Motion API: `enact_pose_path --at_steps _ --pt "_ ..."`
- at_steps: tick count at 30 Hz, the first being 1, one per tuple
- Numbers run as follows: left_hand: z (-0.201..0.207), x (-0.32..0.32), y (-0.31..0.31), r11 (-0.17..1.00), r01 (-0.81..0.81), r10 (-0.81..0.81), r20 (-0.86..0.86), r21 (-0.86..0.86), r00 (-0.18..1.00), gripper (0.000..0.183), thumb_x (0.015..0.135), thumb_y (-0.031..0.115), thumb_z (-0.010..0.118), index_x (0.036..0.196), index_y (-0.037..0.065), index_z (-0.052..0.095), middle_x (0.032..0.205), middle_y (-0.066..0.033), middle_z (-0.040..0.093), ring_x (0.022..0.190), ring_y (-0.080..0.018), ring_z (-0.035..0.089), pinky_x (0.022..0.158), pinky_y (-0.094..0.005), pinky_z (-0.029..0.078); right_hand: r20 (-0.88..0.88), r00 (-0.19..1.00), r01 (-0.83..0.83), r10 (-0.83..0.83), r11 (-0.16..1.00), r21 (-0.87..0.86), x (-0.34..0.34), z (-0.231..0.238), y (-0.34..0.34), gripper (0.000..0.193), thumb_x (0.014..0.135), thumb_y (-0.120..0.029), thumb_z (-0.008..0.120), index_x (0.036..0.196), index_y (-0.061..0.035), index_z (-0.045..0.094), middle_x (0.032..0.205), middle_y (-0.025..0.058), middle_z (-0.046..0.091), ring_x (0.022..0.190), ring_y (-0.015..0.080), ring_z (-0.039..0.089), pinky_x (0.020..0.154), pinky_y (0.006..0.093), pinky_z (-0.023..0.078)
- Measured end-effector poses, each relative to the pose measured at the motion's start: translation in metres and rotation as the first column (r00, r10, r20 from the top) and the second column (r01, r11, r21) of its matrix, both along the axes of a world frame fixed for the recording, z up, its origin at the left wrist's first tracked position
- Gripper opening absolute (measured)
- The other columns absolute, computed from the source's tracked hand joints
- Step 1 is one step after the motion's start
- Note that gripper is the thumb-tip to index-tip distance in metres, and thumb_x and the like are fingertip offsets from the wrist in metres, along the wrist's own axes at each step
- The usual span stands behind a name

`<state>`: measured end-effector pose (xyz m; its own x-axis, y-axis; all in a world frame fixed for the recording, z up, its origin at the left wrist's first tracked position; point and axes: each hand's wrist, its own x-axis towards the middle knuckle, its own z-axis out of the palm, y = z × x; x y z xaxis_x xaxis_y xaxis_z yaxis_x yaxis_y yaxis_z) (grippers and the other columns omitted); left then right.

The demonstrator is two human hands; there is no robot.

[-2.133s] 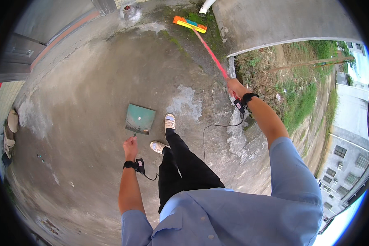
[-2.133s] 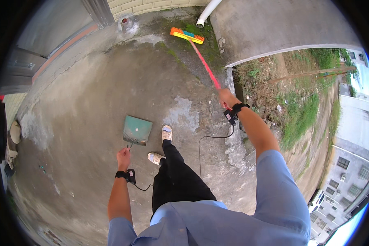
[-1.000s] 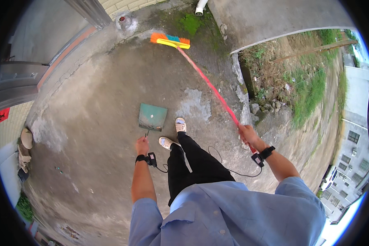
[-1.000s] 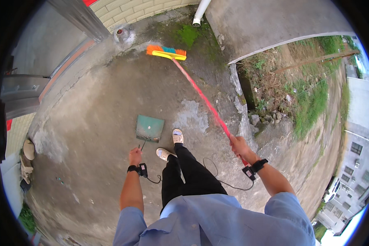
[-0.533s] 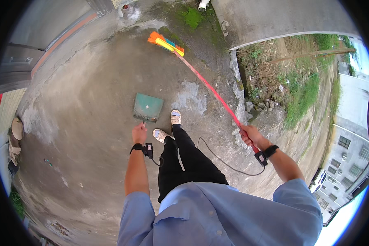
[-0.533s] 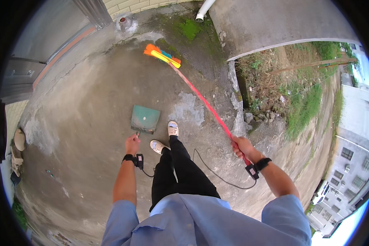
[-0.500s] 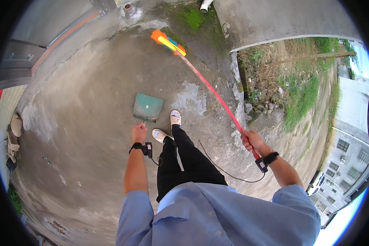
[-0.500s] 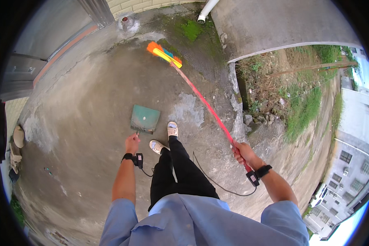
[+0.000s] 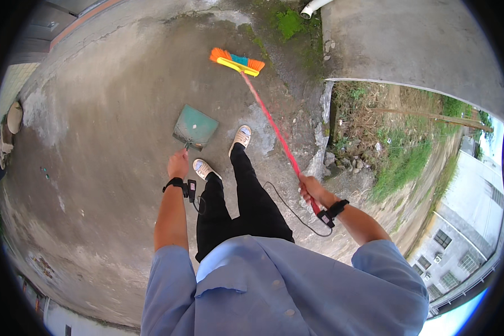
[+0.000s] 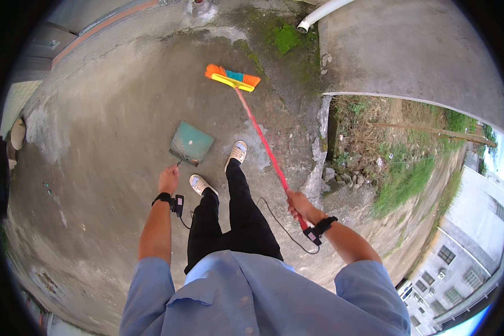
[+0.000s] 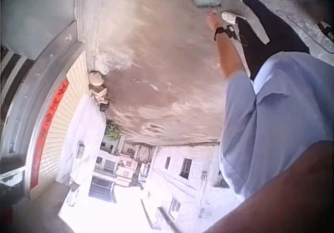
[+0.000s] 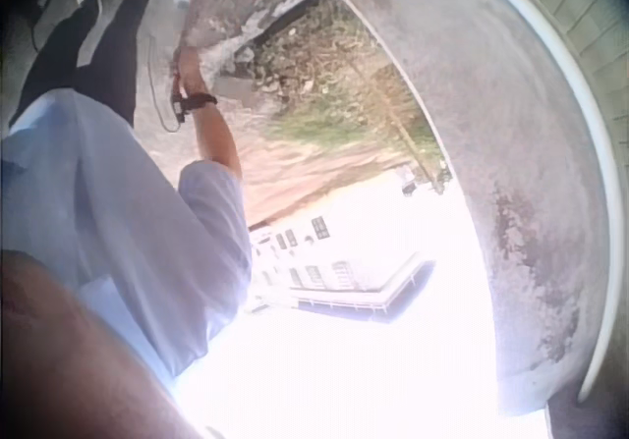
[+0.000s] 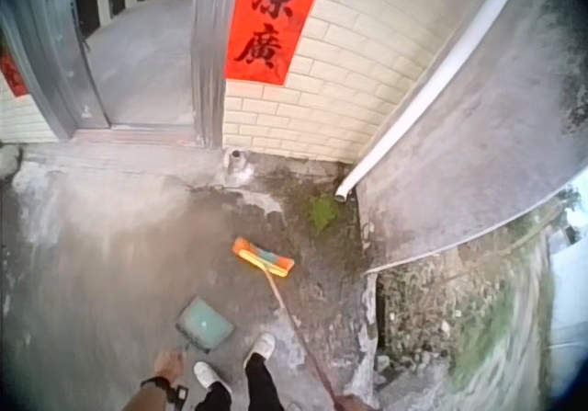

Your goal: The person sweeps an outdoor courtyard and doorway area using a broom, pushing debris toward a dustpan and moving various objects including a bucket and small rocks aside.

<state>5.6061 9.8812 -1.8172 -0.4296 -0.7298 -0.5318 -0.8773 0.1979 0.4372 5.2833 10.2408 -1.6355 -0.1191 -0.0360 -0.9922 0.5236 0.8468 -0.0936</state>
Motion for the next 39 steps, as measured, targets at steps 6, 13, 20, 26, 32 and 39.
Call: enact_pose_path --at_steps 6,13,20,26,32,39 --pt "0.004 -0.007 0.006 0.999 0.029 -0.026 0.072 -0.046 0.997 0.027 0.091 0.027 0.054 0.111 0.014 0.068 0.101 -0.0177 0.067 0.092 -0.0391 0.063 0.079 -0.0491 0.052 0.406 0.899 0.140 -0.161 0.987 0.082 0.034 0.121 0.056 0.046 0.098 -0.054 0.040 0.071 -0.0171 0.041 0.051 -0.0063 0.030 0.038 0.0055 0.023 0.035 0.0234 0.018" --pt "0.016 -0.018 0.018 0.999 -0.011 0.015 0.074 -0.045 0.997 0.028 0.092 0.029 0.054 0.111 0.015 0.068 0.103 -0.0161 0.067 0.094 -0.0363 0.064 0.081 -0.0475 0.052 0.097 0.993 0.056 -0.064 0.995 0.080 -0.005 0.148 0.079 0.047 0.096 -0.055 0.043 0.070 -0.0156 0.043 0.049 -0.0059 0.033 0.035 0.0044 0.024 0.032 0.0231 0.017" --pt "0.012 -0.014 0.030 0.998 -0.029 0.030 0.018 -0.056 0.999 0.027 0.092 0.028 0.053 0.112 0.018 0.068 0.107 -0.0139 0.067 0.097 -0.0341 0.063 0.085 -0.0456 0.051 -0.187 0.974 -0.133 0.129 0.991 -0.008 -0.029 0.051 0.025 0.050 0.095 -0.058 0.042 0.072 -0.0128 0.044 0.051 -0.0021 0.038 0.036 0.0079 0.032 0.033 0.0261 0.025" --pt "0.010 -0.023 0.024 0.995 -0.072 0.071 -0.018 -0.069 0.997 0.026 0.092 0.026 0.054 0.112 0.016 0.068 0.106 -0.0170 0.066 0.098 -0.0354 0.063 0.085 -0.0452 0.051 0.276 0.960 -0.056 0.046 0.998 0.032 0.066 0.054 0.047 0.048 0.094 -0.058 0.044 0.074 -0.0144 0.045 0.050 -0.0043 0.032 0.038 0.0080 0.028 0.036 0.0251 0.023" --pt "0.004 0.007 0.045 0.992 -0.100 0.087 -0.164 -0.077 0.983 0.027 0.092 0.022 0.053 0.111 0.010 0.067 0.103 -0.0213 0.065 0.097 -0.0379 0.062 0.085 -0.0457 0.051 0.421 0.891 0.173 -0.172 0.984 0.034 0.101 0.125 0.102 0.046 0.098 -0.057 0.038 0.077 -0.0159 0.046 0.052 -0.0067 0.031 0.038 0.0052 0.022 0.036 0.0231 0.018" --pt "0.005 0.056 0.033 0.992 0.001 -0.033 -0.246 -0.128 0.969 0.027 0.092 0.020 0.052 0.112 0.007 0.066 0.105 -0.0221 0.064 0.097 -0.0400 0.061 0.082 -0.0477 0.050 0.082 0.945 0.320 -0.318 0.947 -0.013 0.169 0.134 0.149 0.047 0.096 -0.058 0.041 0.078 -0.0152 0.047 0.051 -0.0046 0.035 0.036 0.0064 0.027 0.034 0.0228 0.022"
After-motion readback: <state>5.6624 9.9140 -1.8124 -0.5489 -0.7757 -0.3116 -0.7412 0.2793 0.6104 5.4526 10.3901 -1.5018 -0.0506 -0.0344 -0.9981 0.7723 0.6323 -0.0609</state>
